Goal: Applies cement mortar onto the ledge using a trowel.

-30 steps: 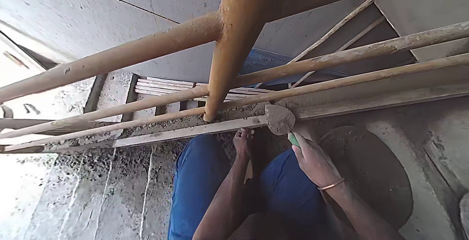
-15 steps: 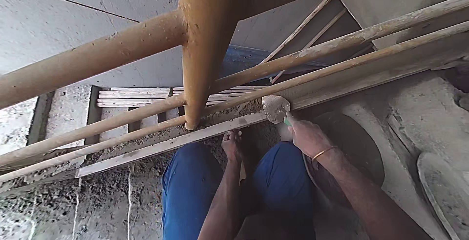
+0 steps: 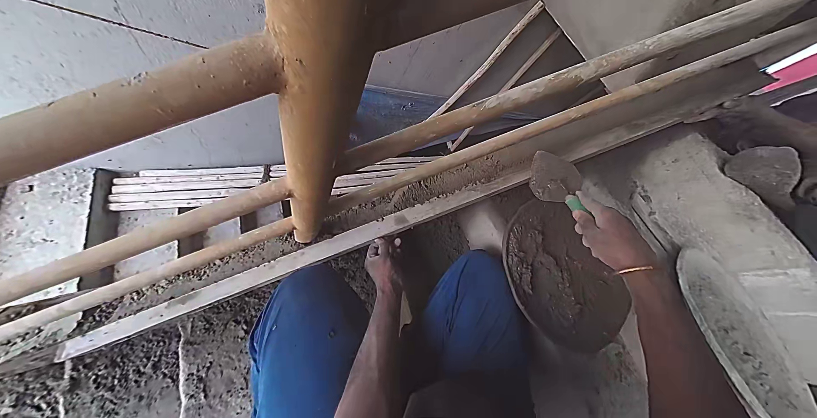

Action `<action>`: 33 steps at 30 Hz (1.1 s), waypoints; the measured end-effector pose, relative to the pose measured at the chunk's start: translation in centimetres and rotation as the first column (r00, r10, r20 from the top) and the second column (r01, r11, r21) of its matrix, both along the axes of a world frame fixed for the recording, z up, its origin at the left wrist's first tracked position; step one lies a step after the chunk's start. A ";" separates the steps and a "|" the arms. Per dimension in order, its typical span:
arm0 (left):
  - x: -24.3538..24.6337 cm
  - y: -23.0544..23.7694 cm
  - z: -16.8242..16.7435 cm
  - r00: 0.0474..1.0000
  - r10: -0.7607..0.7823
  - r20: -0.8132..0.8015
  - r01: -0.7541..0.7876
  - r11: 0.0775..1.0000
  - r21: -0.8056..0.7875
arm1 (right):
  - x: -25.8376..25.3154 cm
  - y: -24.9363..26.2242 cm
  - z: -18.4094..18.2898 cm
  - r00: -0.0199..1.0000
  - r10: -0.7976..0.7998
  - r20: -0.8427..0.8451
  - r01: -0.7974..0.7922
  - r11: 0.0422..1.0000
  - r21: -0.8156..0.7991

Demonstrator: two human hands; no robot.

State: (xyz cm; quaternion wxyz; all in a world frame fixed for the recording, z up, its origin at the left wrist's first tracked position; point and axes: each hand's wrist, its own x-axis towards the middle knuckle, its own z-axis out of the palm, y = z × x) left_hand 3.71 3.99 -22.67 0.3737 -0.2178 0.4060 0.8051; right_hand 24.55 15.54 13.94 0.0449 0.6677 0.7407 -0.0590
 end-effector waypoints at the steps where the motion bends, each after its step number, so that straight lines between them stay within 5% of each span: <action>1: 0.0 0.0 0.0 1.000 -0.001 0.000 0.001 1.000 0.000 | 0.4 -0.2 0.2 0.999 -0.019 0.026 0.019 1.000 0.016; 5: 0.0 0.0 0.2 1.000 -0.003 0.002 0.003 1.000 0.000 | -1.2 -1.9 -0.3 0.988 -0.023 0.152 0.022 1.000 0.009; 13: 0.0 0.2 0.0 1.000 0.009 0.015 -0.009 1.000 0.008 | -13.1 -8.9 -8.0 0.891 0.322 0.320 -0.224 0.925 -0.307; 25: 0.1 0.3 -0.3 1.000 0.016 0.018 -0.016 1.000 0.007 | -14.0 -10.9 -12.3 0.866 0.438 0.240 -0.348 0.874 -0.339; 33: 0.1 0.4 -0.6 1.000 0.001 -0.001 -0.001 1.000 0.005 | -14.2 -10.3 -12.0 0.855 0.459 0.240 -0.379 0.870 -0.314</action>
